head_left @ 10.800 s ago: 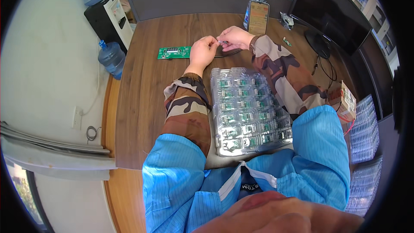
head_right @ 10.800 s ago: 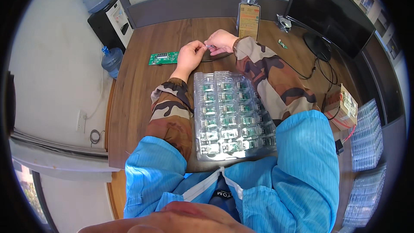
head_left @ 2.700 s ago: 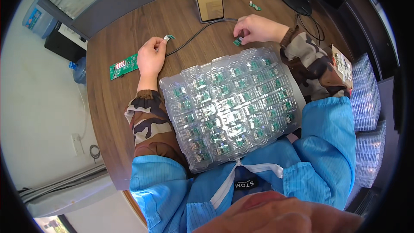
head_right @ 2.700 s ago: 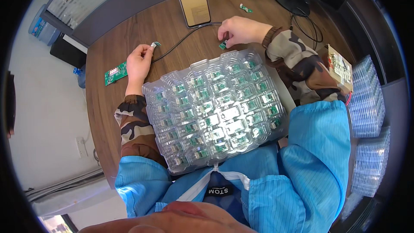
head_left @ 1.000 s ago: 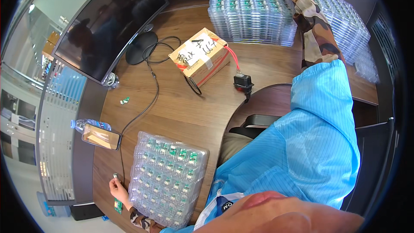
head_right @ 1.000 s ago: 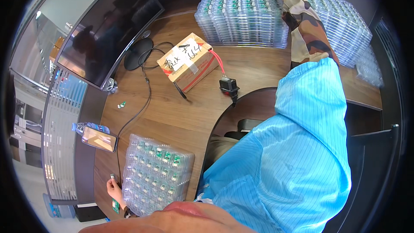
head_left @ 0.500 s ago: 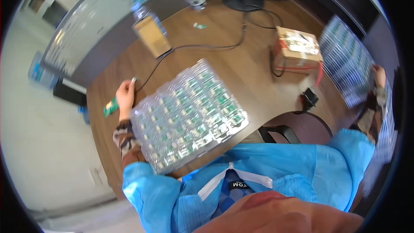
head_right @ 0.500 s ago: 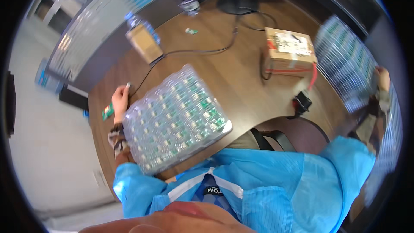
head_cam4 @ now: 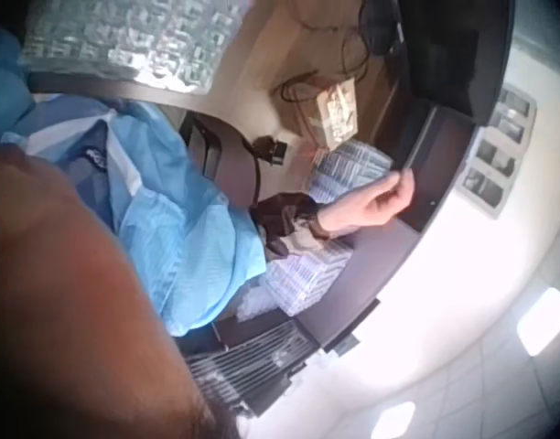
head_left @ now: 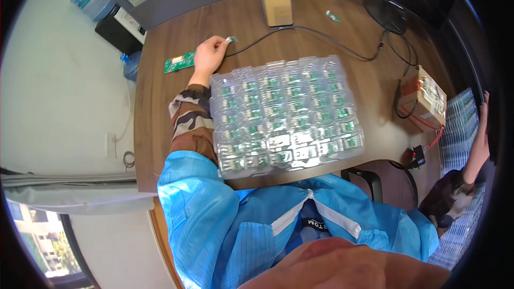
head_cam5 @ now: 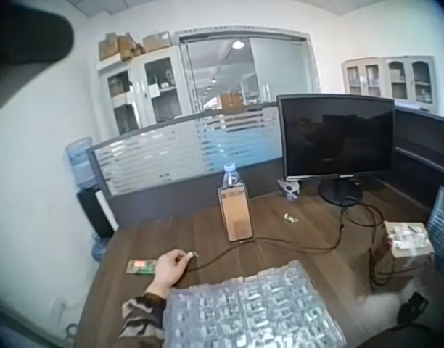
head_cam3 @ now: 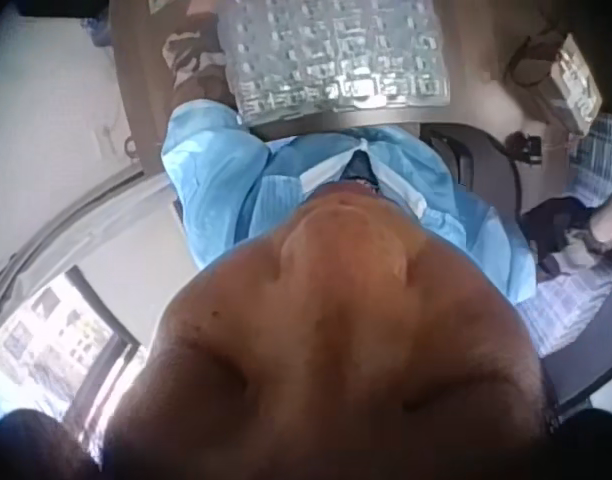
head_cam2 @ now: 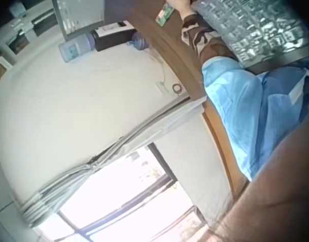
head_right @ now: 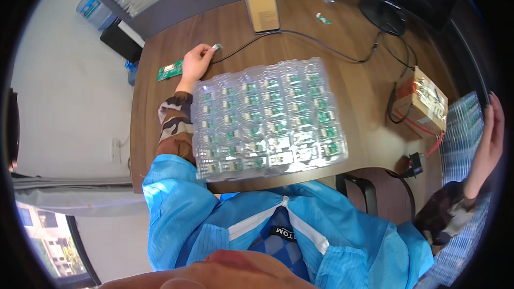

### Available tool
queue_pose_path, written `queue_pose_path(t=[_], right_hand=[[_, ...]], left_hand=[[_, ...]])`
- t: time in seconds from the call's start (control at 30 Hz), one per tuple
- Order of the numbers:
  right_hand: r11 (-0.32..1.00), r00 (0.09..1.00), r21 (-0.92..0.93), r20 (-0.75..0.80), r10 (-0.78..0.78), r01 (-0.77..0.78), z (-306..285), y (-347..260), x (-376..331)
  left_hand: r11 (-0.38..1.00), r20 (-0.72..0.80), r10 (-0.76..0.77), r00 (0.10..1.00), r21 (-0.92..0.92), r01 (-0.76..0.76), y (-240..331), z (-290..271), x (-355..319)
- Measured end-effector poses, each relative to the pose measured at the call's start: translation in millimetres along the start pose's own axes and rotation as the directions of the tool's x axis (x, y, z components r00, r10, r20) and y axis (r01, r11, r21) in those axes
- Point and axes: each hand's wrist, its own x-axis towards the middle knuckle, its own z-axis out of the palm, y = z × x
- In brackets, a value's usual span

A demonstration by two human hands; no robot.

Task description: Picking small electronic components and placing them into a grid-structured plastic tray.

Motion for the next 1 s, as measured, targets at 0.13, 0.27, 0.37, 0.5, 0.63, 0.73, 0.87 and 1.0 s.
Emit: queue_pose_path(t=[0.13,0.27,0.37,0.5,0.63,0.73,0.87,1.0], right_hand=[[0.721,0.900,0.670,0.183,-0.395,0.180,69.1,-103.7,-36.4],[0.586,0.878,0.807,0.329,-0.347,-0.071,138.7,-149.5,-53.4],[0.443,0.869,0.818,0.472,-0.150,-0.367,184.2,-148.3,-61.9],[0.401,0.865,0.794,0.502,-0.009,-0.457,222.5,-127.6,-76.7],[0.491,0.818,0.748,0.563,-0.113,-0.447,226.4,-124.2,-82.5],[0.507,0.821,0.757,0.550,-0.154,-0.413,222.7,-130.1,-84.5],[0.521,0.819,0.758,0.546,-0.175,-0.393,223.4,-132.8,-85.0],[0.529,0.816,0.756,0.548,-0.186,-0.387,223.3,-132.3,-85.3]], left_hand=[[0.999,-0.017,-0.032,0.999,0.006,0.032,-9.3,-4.4,-8.2],[1.000,-0.019,-0.008,1.000,-0.029,0.007,-5.0,0.6,-2.0],[0.999,-0.018,0.033,0.999,-0.020,-0.034,-6.6,3.7,-2.0],[0.999,-0.047,0.046,0.998,-0.019,-0.046,-1.0,-1.3,-0.1],[1.000,-0.039,0.029,0.999,-0.009,-0.029,-4.5,-0.5,-4.9],[1.000,-0.024,0.018,1.000,0.020,-0.018,-5.2,-1.6,-4.0],[1.000,-0.018,0.012,1.000,0.000,-0.012,-7.6,-1.2,0.2],[1.000,-0.010,0.008,1.000,-0.005,-0.008,-5.9,0.2,0.2]])
